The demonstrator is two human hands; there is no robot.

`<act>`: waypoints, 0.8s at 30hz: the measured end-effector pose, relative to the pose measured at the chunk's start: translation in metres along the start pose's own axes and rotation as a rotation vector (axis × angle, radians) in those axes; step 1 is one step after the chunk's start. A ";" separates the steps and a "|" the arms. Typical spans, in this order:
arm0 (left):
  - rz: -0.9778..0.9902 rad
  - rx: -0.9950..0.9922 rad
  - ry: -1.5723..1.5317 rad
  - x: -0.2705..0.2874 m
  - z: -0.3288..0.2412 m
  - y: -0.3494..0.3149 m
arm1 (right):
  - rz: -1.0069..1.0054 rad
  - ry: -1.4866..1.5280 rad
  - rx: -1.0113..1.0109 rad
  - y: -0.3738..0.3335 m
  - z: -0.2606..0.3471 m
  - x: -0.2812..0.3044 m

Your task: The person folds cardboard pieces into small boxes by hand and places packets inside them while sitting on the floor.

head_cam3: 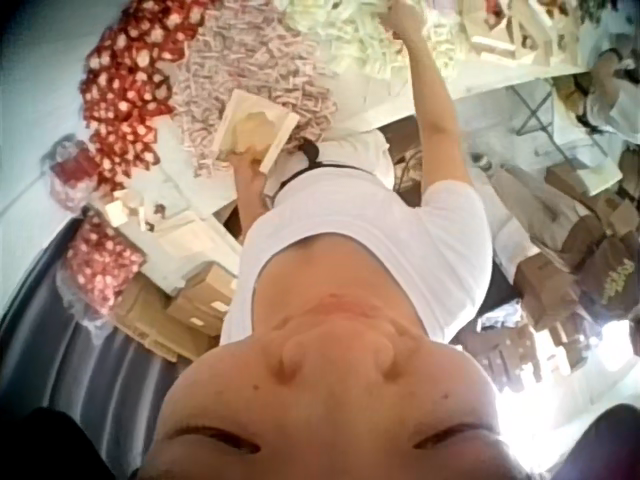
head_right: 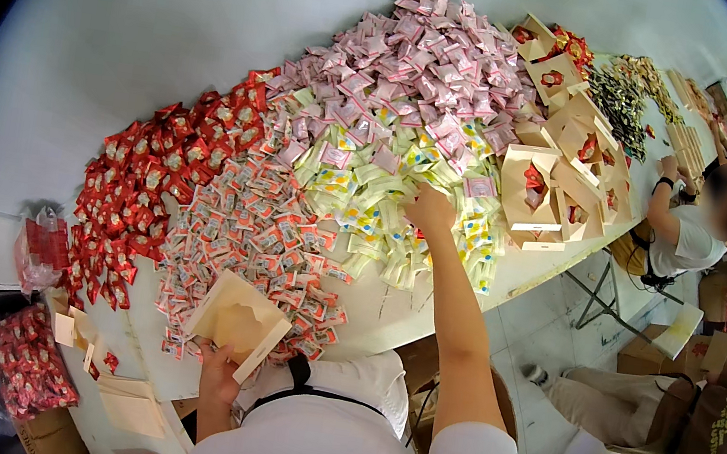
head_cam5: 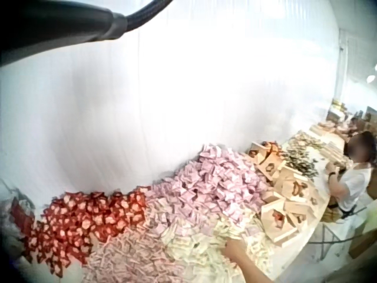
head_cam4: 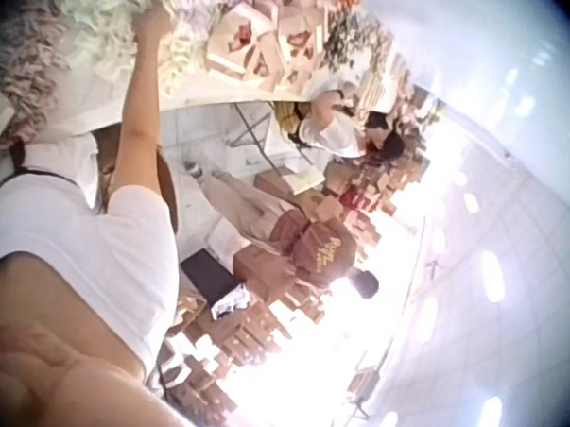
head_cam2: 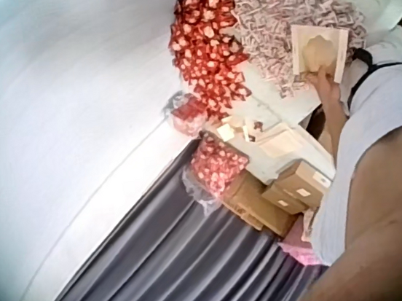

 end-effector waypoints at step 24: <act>0.278 -0.174 0.225 -0.123 -0.030 0.000 | 0.587 0.170 0.885 -0.221 0.198 0.027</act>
Point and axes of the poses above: each hand's wrist, its own y-axis towards the middle knuckle, its own x-axis out of the back of the hand, z = x × y, the point moved 9 cm from there along y, towards the middle knuckle, and after that the axes turned 5 degrees about z, right-handed, at the moved point
